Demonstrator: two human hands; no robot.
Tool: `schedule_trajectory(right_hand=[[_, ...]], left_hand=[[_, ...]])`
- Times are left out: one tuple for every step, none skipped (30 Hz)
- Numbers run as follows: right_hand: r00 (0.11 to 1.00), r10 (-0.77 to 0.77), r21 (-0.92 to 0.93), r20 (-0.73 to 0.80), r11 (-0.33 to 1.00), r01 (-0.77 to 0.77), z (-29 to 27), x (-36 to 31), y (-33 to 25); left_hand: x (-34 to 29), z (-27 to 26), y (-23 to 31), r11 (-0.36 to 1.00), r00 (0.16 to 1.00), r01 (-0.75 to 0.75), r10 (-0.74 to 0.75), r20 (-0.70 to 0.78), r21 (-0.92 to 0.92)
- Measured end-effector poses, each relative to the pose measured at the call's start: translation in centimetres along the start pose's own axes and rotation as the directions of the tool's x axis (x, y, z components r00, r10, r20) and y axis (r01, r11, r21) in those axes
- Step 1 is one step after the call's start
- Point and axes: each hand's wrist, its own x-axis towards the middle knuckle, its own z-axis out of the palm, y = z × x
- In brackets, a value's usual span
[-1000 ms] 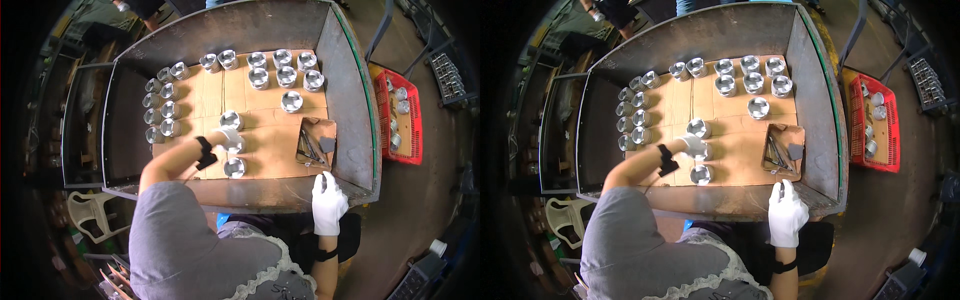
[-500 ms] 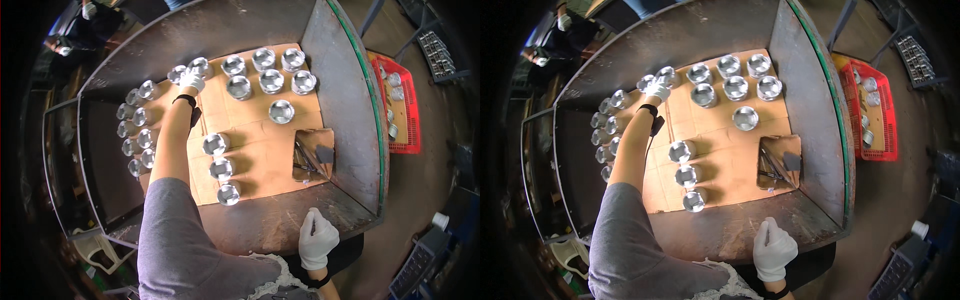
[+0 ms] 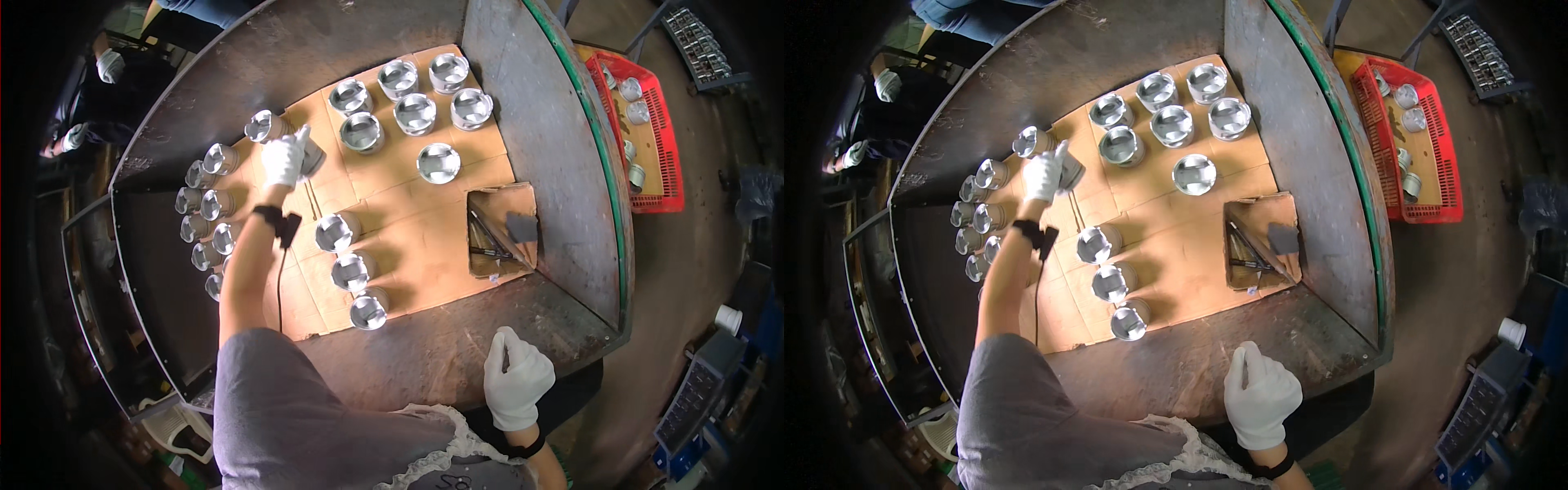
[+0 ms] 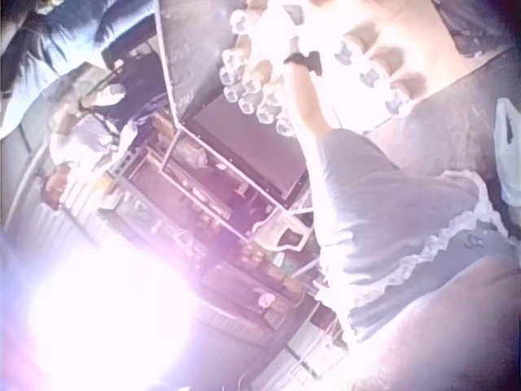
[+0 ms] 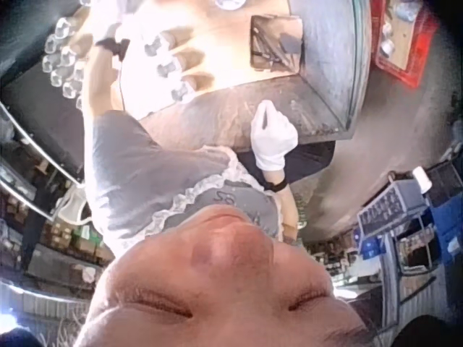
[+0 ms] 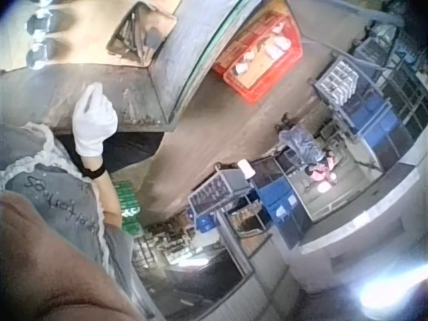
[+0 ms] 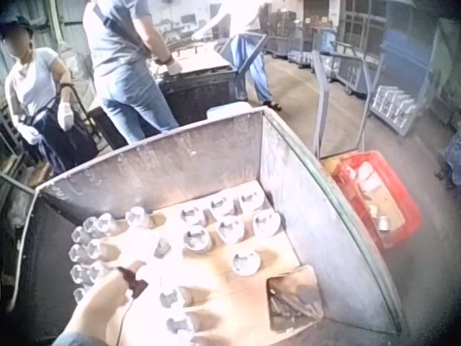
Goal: Inspecting metal pistons for quality and marking them with a tool.
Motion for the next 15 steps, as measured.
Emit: schedule_trajectory(right_hand=[[1.0,-0.006,-0.003,-0.004,1.0,0.006,0.1,-0.1,0.0],[1.0,-0.002,-0.001,-0.013,1.0,0.002,0.2,0.0,0.5],[0.999,-0.024,-0.011,-0.034,1.0,0.023,0.2,-0.2,0.5],[0.998,-0.044,-0.006,-0.041,0.999,0.044,0.3,-0.4,0.5],[0.995,-0.038,-0.019,-0.087,0.999,0.036,0.4,-0.7,0.6],[0.99,-0.036,-0.026,-0.134,0.999,0.033,0.5,-0.9,0.7],[0.987,-0.061,-0.018,-0.147,0.998,0.059,0.5,-1.2,0.6],[0.987,-0.053,-0.001,-0.151,0.999,0.054,0.5,-1.4,0.5],[0.987,-0.042,0.013,-0.158,0.999,0.044,0.4,-1.5,0.6],[0.982,-0.054,0.009,-0.18,0.998,0.056,0.5,-1.6,0.7],[0.972,-0.085,0.074,-0.218,0.992,0.104,0.6,-1.8,0.7],[0.96,-0.111,0.137,-0.259,0.979,0.151,0.5,-2.0,0.9],[0.966,-0.135,0.199,-0.222,0.963,0.18,0.1,-2.2,1.2],[0.961,-0.128,0.189,-0.244,0.966,0.177,-0.1,-2.5,1.6],[0.975,-0.093,0.358,-0.203,0.92,0.162,-0.1,-2.9,1.9]], left_hand=[[-2.0,0.0,0.7,0.996,0.997,0.079,-0.078,0.029,-0.029],[-3.4,-0.5,1.4,0.989,0.988,0.143,-0.141,0.068,-0.036],[-5.0,-1.9,1.6,0.534,0.886,0.458,-0.34,0.316,-0.71],[-6.5,-3.4,2.4,-0.337,0.76,0.507,-0.259,0.596,-0.793],[-7.6,-7.2,4.4,-0.741,0.733,0.414,-0.073,0.676,-0.528],[-8.9,-11.1,6.1,-0.958,0.745,0.263,0.124,0.656,-0.117],[-10.4,-12.5,7.0,-0.619,0.955,0.179,-0.075,0.285,-0.765],[-11.4,-13.5,7.7,-0.004,0.987,-0.16,0.03,-0.16,-0.987],[-11.7,-14.8,7.4,0.001,0.985,-0.174,0.011,-0.174,-0.985],[-15.1,-16.9,6.7,-0.161,0.991,-0.13,-0.001,-0.132,-0.978],[-11.6,-19.2,9.7,-0.32,0.996,-0.089,0.0,-0.094,-0.943],[-14.3,-20.6,8.9,-0.47,0.998,-0.047,0.015,-0.061,-0.881],[-14.1,-22.3,9.4,-0.607,0.998,-0.002,0.043,-0.036,-0.795],[-12.8,-24.5,11.1,-0.726,0.996,0.049,0.084,-0.017,-0.686],[-9.9,-28.2,14.3,-0.828,0.99,0.111,0.142,-0.014,-0.55]])
